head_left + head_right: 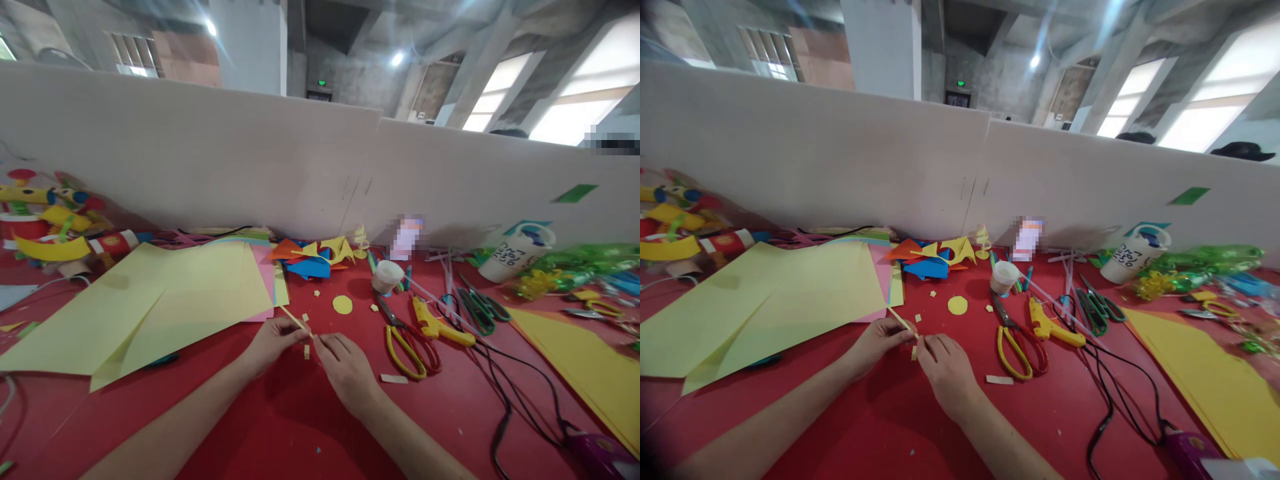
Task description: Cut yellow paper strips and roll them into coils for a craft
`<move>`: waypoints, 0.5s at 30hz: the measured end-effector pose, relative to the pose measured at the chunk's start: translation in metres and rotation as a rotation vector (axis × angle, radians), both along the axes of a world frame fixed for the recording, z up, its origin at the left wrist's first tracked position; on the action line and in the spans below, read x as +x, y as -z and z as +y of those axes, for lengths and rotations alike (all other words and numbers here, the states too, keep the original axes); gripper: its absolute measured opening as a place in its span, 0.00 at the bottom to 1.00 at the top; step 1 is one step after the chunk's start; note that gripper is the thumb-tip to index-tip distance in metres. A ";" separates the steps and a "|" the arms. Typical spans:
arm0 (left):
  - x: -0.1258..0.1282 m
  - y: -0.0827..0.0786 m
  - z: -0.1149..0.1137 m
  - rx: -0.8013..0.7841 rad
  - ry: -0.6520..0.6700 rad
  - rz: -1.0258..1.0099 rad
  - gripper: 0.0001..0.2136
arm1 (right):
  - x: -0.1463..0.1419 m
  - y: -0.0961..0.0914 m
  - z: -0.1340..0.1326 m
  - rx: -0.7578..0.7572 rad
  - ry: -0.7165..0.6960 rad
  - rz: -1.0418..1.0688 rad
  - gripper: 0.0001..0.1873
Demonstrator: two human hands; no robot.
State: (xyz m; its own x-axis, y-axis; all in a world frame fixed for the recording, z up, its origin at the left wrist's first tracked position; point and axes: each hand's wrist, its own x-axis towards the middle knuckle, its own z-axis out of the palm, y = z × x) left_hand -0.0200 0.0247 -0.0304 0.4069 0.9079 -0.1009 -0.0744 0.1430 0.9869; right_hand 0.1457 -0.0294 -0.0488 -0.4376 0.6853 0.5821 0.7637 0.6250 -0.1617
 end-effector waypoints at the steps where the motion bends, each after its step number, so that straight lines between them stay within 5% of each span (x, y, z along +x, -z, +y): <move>1: 0.000 -0.001 0.000 0.004 -0.002 0.005 0.08 | 0.000 -0.001 0.000 -0.039 -0.006 0.045 0.16; 5: 0.000 -0.002 0.001 0.020 0.007 0.015 0.09 | -0.004 -0.007 0.001 -0.384 0.019 0.473 0.10; 9: -0.001 -0.003 0.001 0.010 0.068 -0.025 0.09 | -0.006 -0.012 0.005 -0.805 0.030 0.959 0.16; 15: -0.001 -0.012 -0.002 0.003 0.267 -0.090 0.10 | -0.001 -0.016 0.012 -1.026 -0.044 1.119 0.20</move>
